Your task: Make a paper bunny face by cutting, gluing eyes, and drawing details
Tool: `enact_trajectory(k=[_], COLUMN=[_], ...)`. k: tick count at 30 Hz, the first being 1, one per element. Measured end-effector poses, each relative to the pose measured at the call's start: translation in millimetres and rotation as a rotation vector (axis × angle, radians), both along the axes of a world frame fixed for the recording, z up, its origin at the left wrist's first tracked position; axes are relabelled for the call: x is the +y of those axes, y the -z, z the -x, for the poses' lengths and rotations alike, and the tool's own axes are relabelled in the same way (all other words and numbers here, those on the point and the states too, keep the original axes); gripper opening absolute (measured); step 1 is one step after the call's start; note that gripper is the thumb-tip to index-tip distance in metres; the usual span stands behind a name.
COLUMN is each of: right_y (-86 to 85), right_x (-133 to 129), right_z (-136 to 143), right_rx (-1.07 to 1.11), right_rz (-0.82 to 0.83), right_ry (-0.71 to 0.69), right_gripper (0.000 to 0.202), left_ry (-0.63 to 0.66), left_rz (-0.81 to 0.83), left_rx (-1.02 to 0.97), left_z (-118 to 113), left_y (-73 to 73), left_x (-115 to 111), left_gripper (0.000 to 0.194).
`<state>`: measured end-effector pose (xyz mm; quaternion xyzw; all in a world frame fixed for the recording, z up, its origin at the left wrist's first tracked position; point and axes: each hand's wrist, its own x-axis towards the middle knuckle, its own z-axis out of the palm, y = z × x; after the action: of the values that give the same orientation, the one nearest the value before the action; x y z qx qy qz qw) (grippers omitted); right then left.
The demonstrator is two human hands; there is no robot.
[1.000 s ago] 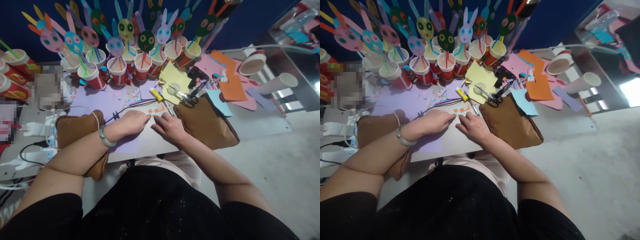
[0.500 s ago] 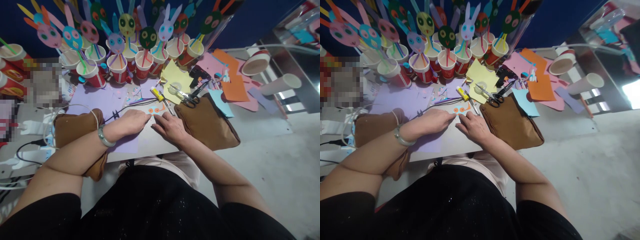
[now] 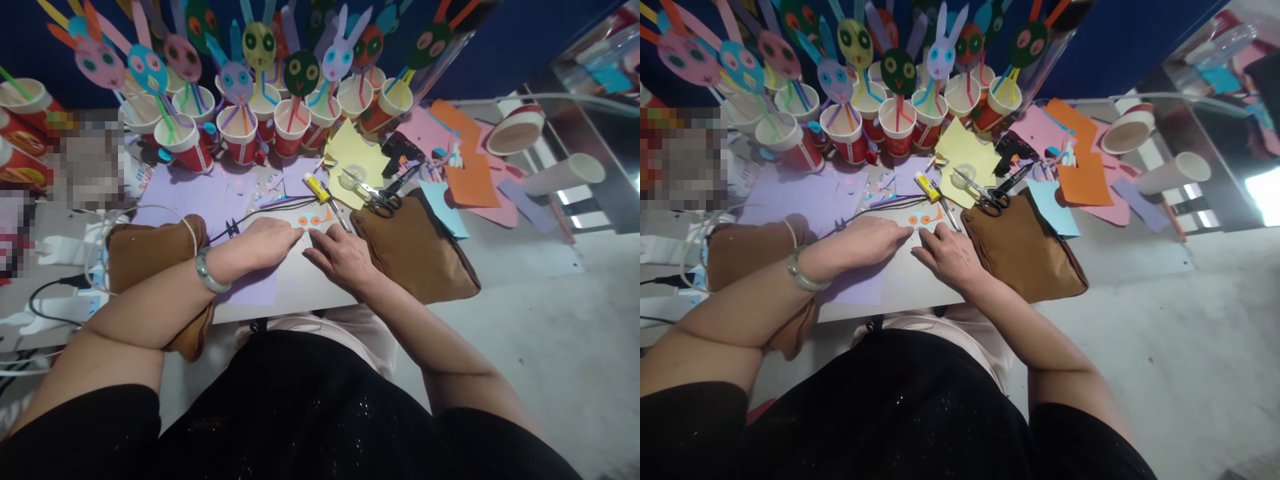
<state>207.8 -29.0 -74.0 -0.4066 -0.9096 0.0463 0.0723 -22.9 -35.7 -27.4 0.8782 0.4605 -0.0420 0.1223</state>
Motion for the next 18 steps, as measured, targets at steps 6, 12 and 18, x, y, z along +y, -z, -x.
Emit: enact_trajectory(k=[6,12,18], right_y=[1.0,1.8,2.9], right_x=[1.0,1.8,1.9], right_z=[-0.2,-0.2,-1.6], right_rx=[0.002,0.007,0.025], right_rz=[0.015,0.018,0.009], right_ry=[0.008,0.009,-0.005], right_gripper=[0.055,0.055,0.053], left_ry=[-0.002,-0.002,-0.003], left_rz=[-0.001,0.0,0.021], left_rx=[0.02,0.026,0.035], left_z=[0.1,0.1,-0.4], left_y=[-3.4,-4.1,-7.8], left_x=[-0.9,-0.7,-1.0], left_gripper=[0.031,0.027,0.027])
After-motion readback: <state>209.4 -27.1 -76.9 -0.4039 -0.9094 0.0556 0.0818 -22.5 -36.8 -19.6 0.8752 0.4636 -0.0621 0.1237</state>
